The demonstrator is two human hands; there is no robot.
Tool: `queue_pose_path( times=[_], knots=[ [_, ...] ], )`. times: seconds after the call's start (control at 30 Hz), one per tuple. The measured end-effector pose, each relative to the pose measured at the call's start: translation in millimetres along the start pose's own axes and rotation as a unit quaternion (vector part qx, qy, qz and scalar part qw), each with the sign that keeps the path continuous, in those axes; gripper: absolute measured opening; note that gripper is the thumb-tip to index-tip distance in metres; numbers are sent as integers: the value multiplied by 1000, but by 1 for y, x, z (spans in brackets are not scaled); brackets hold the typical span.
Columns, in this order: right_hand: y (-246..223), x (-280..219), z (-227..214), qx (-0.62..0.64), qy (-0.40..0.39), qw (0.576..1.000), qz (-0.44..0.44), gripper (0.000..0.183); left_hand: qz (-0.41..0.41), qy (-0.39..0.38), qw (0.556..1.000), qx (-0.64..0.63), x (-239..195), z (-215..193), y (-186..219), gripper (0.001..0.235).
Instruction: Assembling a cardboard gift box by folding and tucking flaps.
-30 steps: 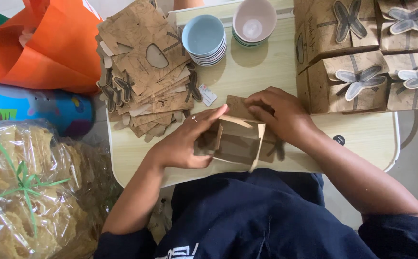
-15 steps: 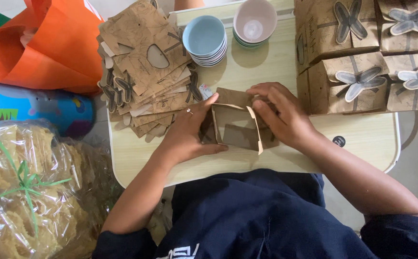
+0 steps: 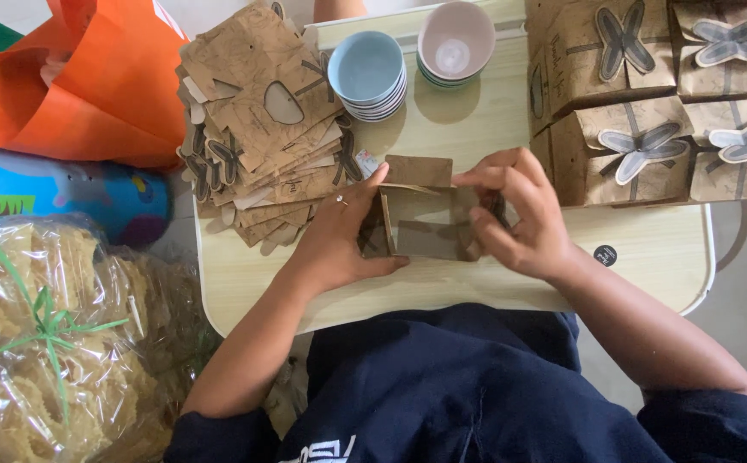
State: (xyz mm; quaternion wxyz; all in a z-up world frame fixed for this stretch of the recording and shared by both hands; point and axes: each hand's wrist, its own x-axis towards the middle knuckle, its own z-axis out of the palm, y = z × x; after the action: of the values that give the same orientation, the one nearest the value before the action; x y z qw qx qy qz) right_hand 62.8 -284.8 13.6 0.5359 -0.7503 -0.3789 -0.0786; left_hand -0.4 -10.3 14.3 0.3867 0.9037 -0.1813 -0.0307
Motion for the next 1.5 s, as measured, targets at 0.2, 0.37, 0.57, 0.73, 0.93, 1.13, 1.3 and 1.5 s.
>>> queue_pose_path(
  times=[0.2,0.37,0.57,0.73,0.93,1.13,1.3,1.5],
  knots=[
    [0,0,1,130,11,978,163,41,-25,-27,999,3,-4,-3,-2,127],
    [16,-7,5,132,-36,958,253,50,-43,-49,998,4,1,-7,2,127],
    [15,4,-2,45,-104,957,268,52,-89,-76,993,14,1,-11,10,127],
    [25,-2,-2,212,-81,906,357,62,-90,-77,992,29,5,-7,7,132],
    [13,-4,-2,286,-145,877,357,69,-63,-52,996,27,4,-3,6,130],
    [-1,12,-14,343,-163,872,309,75,-18,-4,1000,-3,5,-3,4,127],
    [31,0,-11,139,-256,890,352,87,-27,-10,1000,-5,4,-1,3,130],
    [-1,8,-9,-24,-142,985,94,37,-51,-18,998,19,6,-4,12,128]
  ],
)
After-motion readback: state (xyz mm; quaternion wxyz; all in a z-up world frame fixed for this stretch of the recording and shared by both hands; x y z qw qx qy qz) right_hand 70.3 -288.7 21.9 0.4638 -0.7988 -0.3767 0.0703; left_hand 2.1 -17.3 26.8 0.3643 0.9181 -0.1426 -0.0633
